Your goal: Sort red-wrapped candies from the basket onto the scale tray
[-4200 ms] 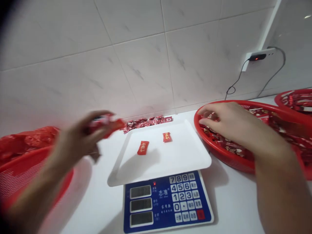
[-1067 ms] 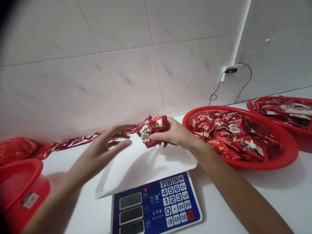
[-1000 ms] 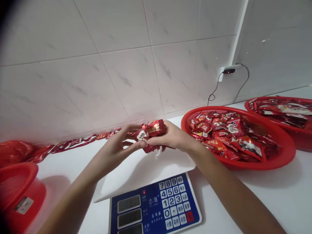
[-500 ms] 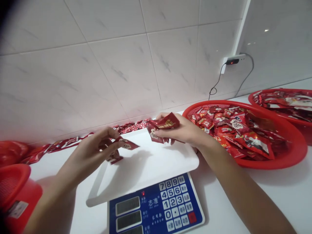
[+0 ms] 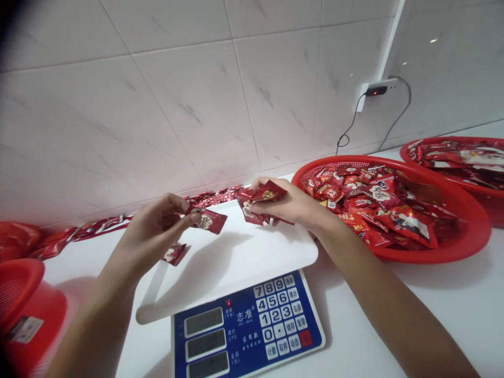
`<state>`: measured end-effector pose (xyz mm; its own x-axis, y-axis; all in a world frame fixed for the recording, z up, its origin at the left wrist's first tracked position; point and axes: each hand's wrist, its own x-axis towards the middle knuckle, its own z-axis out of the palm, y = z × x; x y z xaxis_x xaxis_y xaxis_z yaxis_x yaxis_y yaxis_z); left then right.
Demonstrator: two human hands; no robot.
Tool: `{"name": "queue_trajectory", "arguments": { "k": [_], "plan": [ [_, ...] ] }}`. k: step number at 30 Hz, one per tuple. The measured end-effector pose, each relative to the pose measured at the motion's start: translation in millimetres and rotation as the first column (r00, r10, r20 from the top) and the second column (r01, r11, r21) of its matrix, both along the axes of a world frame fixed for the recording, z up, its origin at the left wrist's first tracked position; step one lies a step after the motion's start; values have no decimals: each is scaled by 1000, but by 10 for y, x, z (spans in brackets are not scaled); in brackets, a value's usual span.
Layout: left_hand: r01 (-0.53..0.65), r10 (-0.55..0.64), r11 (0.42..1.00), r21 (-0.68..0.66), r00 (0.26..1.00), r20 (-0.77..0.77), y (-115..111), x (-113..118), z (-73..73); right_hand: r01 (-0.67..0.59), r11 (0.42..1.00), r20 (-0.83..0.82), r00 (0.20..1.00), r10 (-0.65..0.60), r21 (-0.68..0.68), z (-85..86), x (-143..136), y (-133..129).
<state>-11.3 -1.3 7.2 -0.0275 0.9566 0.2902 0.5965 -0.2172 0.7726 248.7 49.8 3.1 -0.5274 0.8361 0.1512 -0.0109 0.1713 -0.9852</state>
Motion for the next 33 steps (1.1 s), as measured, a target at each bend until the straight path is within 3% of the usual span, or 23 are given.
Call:
{"name": "queue_trajectory", "arguments": {
  "k": [5, 9, 11, 13, 15, 17, 21, 28, 33],
  "plan": [
    [-37, 35, 998, 60, 999, 39, -20, 37, -8, 38, 999, -59, 998, -39, -16, 36, 70, -44],
    [-5, 1, 998, -64, 998, -55, -17, 74, 12, 53, 998, -60, 997, -54, -17, 53, 91, -53],
    [-8, -18, 990, -138, 983, -183, -10, 13, 32, 62, 998, -65, 996, -64, -29, 64, 90, -54],
    [-90, 33, 988, -122, 913, -406, 1, -126, 54, 61, 997, -74, 995, -64, -44, 74, 86, -57],
    [-185, 121, 982, -41, 778, -616, 18, -313, 68, 57, 997, -75, 995, -60, -45, 84, 85, -62],
    [-229, 110, 970, -83, 715, -690, 38, -487, 71, 56, 998, -73, 996, -58, -29, 91, 91, -68],
    [-228, 4, 926, -300, 802, -597, 67, -636, 77, 54, 998, -63, 997, -55, -13, 98, 109, -78],
    [-228, 35, 941, -250, 800, -599, 15, -591, 205, 45, 999, -60, 997, -45, 2, 68, 95, -72],
    [-93, -145, 907, -412, 848, -510, -62, -501, 159, 32, 999, -69, 997, -34, -22, 60, 91, -66]
  ]
}}
